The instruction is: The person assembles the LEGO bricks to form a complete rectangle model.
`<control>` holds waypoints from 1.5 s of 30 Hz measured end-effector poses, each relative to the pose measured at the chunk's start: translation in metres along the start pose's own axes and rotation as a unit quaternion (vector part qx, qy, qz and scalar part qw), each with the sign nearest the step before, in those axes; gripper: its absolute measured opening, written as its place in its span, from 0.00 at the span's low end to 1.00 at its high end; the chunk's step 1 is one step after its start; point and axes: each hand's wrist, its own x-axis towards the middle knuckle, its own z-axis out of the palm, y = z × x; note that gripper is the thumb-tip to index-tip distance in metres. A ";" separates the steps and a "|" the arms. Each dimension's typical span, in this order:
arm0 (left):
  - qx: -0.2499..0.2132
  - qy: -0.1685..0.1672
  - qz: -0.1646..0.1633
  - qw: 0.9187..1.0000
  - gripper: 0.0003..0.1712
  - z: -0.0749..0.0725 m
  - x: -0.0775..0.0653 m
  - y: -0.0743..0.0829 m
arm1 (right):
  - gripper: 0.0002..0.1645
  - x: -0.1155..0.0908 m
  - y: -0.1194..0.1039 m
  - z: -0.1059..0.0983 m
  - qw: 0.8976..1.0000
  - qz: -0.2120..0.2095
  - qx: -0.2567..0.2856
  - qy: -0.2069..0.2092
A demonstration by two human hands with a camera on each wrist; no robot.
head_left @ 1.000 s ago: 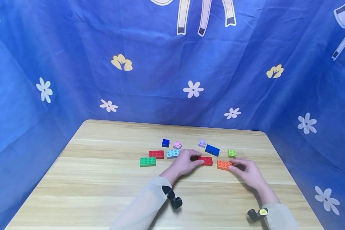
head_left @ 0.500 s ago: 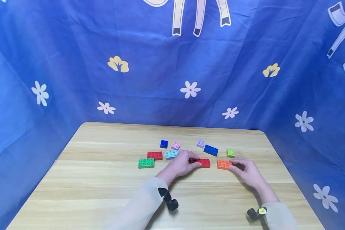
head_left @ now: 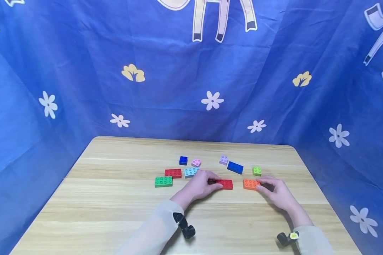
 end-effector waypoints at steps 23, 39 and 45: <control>-0.001 -0.016 0.006 1.000 0.18 0.001 0.002 0.007 | 0.18 -0.002 -0.004 -0.002 1.000 -0.006 -0.006 -0.012; 0.002 -0.019 0.004 1.000 0.19 0.009 0.005 0.010 | 0.19 0.003 -0.004 0.008 0.999 -0.017 0.019 -0.022; 0.002 -0.015 0.000 1.000 0.20 0.016 0.008 0.010 | 0.20 0.006 -0.006 0.011 0.999 -0.014 0.026 -0.026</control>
